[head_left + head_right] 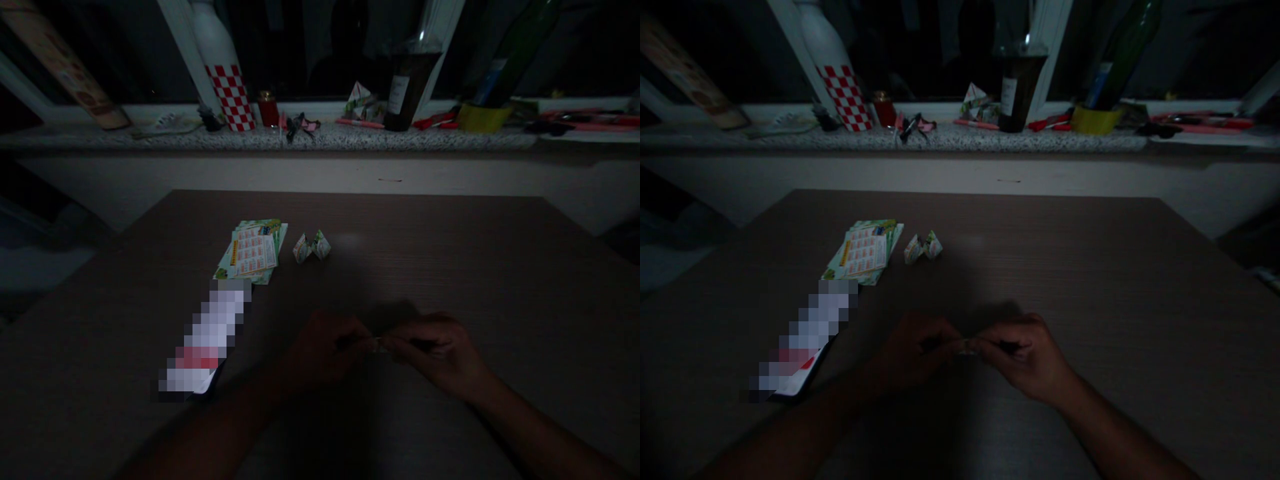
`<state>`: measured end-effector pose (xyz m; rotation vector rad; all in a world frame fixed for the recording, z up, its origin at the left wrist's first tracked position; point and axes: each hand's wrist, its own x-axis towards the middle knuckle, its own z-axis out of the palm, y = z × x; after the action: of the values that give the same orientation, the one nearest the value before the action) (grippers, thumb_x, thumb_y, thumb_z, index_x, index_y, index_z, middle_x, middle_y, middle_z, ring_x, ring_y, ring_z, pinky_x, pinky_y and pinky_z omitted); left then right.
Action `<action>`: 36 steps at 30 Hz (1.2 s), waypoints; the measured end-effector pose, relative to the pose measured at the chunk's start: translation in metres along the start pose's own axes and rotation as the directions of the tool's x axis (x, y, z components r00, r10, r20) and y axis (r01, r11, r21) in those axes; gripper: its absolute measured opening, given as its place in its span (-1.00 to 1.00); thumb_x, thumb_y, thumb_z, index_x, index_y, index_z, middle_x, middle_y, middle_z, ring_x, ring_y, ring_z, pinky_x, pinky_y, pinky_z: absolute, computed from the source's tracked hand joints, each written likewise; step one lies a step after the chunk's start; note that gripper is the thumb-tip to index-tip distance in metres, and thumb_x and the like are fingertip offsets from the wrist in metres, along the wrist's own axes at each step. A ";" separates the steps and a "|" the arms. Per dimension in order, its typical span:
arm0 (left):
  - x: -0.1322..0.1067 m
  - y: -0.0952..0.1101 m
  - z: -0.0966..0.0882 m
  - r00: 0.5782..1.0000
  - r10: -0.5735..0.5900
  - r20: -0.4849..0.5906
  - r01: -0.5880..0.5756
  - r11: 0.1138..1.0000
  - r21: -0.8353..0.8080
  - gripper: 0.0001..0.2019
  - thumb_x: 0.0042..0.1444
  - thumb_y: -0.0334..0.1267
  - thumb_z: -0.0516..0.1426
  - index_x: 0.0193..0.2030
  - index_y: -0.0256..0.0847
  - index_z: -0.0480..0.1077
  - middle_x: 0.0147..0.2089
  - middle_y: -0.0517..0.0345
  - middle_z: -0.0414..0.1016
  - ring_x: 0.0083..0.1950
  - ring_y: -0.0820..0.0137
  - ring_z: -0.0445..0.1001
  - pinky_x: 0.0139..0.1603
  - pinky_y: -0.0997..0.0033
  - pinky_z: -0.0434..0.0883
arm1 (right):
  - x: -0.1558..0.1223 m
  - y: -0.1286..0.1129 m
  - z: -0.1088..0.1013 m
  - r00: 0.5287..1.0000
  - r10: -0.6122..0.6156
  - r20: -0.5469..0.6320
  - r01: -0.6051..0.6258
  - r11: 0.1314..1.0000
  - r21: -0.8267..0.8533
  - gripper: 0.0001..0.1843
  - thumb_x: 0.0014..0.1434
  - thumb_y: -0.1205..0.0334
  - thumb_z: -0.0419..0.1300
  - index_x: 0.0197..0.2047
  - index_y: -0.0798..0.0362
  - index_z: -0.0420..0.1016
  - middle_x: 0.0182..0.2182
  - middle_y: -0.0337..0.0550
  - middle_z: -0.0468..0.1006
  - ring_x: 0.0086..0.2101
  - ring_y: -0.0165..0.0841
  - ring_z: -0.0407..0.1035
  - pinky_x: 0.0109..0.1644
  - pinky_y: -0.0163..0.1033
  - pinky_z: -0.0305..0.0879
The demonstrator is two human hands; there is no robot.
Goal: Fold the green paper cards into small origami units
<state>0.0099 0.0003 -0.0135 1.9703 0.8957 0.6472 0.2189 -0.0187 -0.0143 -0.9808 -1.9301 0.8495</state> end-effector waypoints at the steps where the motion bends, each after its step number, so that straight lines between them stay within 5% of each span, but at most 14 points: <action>1: 0.000 0.000 -0.001 0.999 0.038 -0.004 -0.038 0.998 0.051 -0.79 0.18 -0.19 0.11 -0.32 -0.29 0.47 -0.49 0.22 0.45 -0.49 0.54 0.36 -0.48 0.59 0.24 | 0.000 0.001 -0.001 0.999 -0.049 -0.019 0.048 0.999 -0.016 -0.85 0.17 0.29 0.22 -0.40 0.10 0.59 -0.59 -0.21 0.56 -0.58 -0.45 0.42 -0.52 -0.37 0.31; 7: 0.003 -0.005 -0.004 0.939 0.330 -0.092 -0.307 0.929 0.205 -0.86 0.21 -0.29 0.08 -0.23 -0.28 0.43 -0.31 0.08 0.53 -0.28 0.43 0.46 -0.25 0.45 0.37 | 0.001 0.003 -0.005 0.970 -0.234 -0.061 0.226 0.967 -0.116 -0.84 0.13 0.42 0.22 -0.20 0.06 0.55 -0.35 -0.08 0.57 -0.35 -0.34 0.48 -0.34 -0.25 0.43; 13: 0.003 -0.007 0.000 0.889 0.449 -0.088 -0.410 0.867 0.284 -0.92 0.19 -0.35 0.10 -0.21 -0.27 0.41 -0.27 0.08 0.53 -0.24 0.43 0.47 -0.22 0.47 0.40 | 0.003 -0.004 -0.002 0.965 -0.252 -0.076 0.240 0.960 -0.143 -0.84 0.06 0.47 0.21 -0.27 0.08 0.49 -0.41 -0.10 0.53 -0.39 -0.33 0.44 -0.35 -0.24 0.40; 36: 0.002 0.000 0.009 0.885 0.464 -0.034 -0.430 0.844 0.321 -0.92 0.19 -0.38 0.08 -0.20 -0.28 0.39 -0.23 0.06 0.53 -0.20 0.41 0.46 -0.19 0.45 0.39 | 0.006 -0.008 0.001 0.962 -0.272 -0.023 0.263 0.945 -0.192 -0.86 -0.03 0.48 0.15 -0.41 0.06 0.35 -0.52 -0.19 0.39 -0.50 -0.38 0.29 -0.45 -0.28 0.22</action>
<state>0.0175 -0.0023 -0.0179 2.4805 0.6212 0.9353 0.2125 -0.0174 -0.0061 -0.8122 -2.0696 0.4898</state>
